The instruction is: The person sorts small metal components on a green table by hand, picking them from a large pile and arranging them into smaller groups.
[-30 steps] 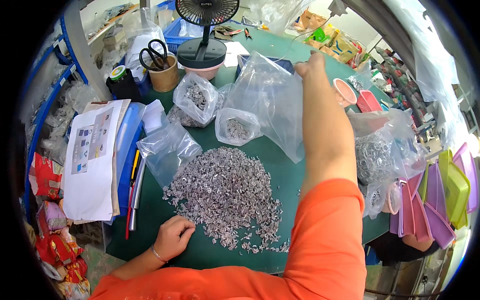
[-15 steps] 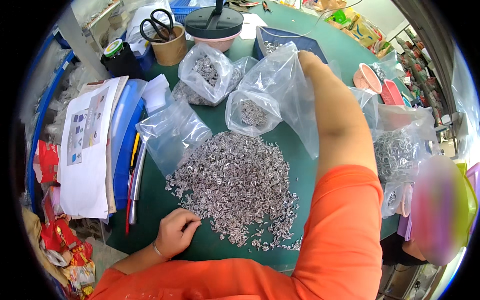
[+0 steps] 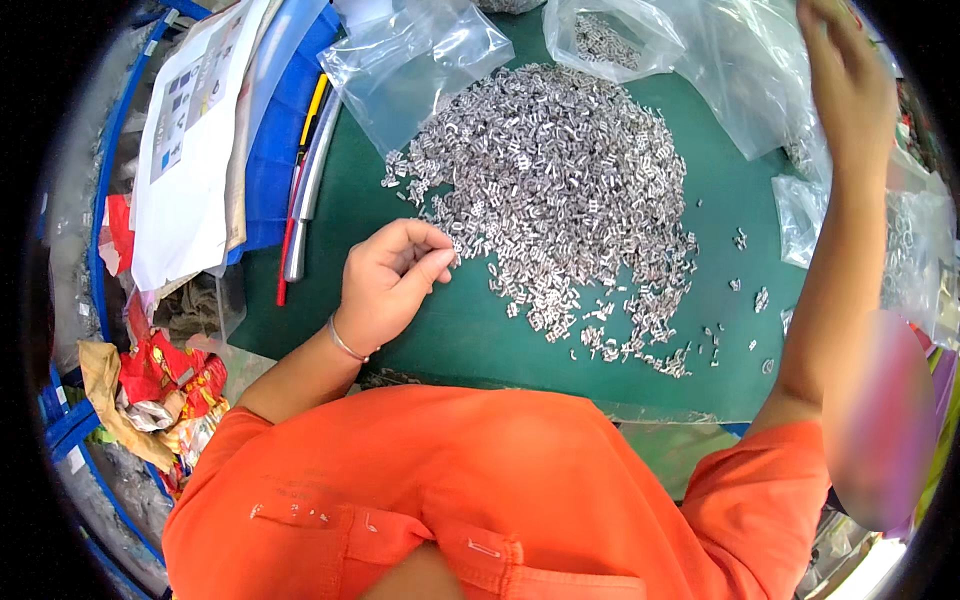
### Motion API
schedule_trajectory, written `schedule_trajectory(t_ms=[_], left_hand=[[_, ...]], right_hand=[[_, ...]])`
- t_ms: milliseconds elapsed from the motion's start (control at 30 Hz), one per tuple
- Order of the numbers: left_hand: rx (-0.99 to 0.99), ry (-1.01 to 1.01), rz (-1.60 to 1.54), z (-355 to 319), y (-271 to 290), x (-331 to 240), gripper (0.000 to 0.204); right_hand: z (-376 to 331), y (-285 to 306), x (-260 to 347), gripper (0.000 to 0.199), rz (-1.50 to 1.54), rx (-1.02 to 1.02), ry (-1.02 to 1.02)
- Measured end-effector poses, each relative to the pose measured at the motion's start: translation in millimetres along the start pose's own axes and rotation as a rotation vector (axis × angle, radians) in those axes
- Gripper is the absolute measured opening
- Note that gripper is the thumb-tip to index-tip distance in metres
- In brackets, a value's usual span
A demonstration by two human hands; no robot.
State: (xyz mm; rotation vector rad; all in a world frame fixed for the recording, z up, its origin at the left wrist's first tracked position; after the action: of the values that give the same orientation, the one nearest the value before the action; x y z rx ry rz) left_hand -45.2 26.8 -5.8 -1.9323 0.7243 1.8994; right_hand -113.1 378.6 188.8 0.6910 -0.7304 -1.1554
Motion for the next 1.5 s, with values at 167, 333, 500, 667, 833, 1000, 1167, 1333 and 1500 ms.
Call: schedule_trajectory(t_ms=[167,333,500,667,833,1000,1167,1333,1500], left_hand=[[-0.011,0.036,0.015,-2.7,1.7,0.7,0.01],[0.18,-0.088,0.307,-11.6,-16.0,-22.8,0.009],[0.421,-0.173,0.379,-23.3,-46.1,-30.6,0.011],[0.451,-0.544,0.644,-17.6,-77.1,-51.1,0.018],[0.674,-0.679,0.93,-11.8,-120.5,-49.6,0.047],[0.745,-0.659,1.139,8.6,-138.0,-37.8,0.065],[0.481,-0.7,1.215,39.5,-121.5,-37.1,0.044],[0.609,-0.777,0.981,25.0,-162.8,-54.6,0.048],[0.752,-0.813,1.013,17.0,-198.9,-44.2,0.045]], right_hand=[[-159.0,2.5,60.6,0.02,0.149,0.25,-0.201],[-250.0,9.7,109.9,0.021,0.244,0.239,-0.309],[-290.7,9.0,131.6,0.022,0.289,0.185,-0.328],[-313.2,-0.7,149.4,0.025,0.34,0.19,-0.313],[-321.2,-2.3,156.9,0.025,0.379,0.191,-0.289],[-339.4,10.9,139.8,0.024,0.193,0.084,-0.405],[-353.1,19.1,118.9,0.022,0.057,0.011,-0.572],[-343.3,12.4,99.6,0.02,0.035,0.023,-0.662],[-345.6,15.8,98.5,0.013,0.136,0.024,-0.702]])
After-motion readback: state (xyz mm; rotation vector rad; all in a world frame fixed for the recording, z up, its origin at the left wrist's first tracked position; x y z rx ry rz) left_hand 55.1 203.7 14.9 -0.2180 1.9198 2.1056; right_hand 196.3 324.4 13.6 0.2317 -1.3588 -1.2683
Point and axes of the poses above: each hand's wrist, its own z-axis towards the middle knuckle, its own y-axis out of the back of the hand, x = y × z, the point moved 5 cm from there along z, towards the middle knuckle, and after that the axes turned 9 degrees about x, right-handed, at the moved point
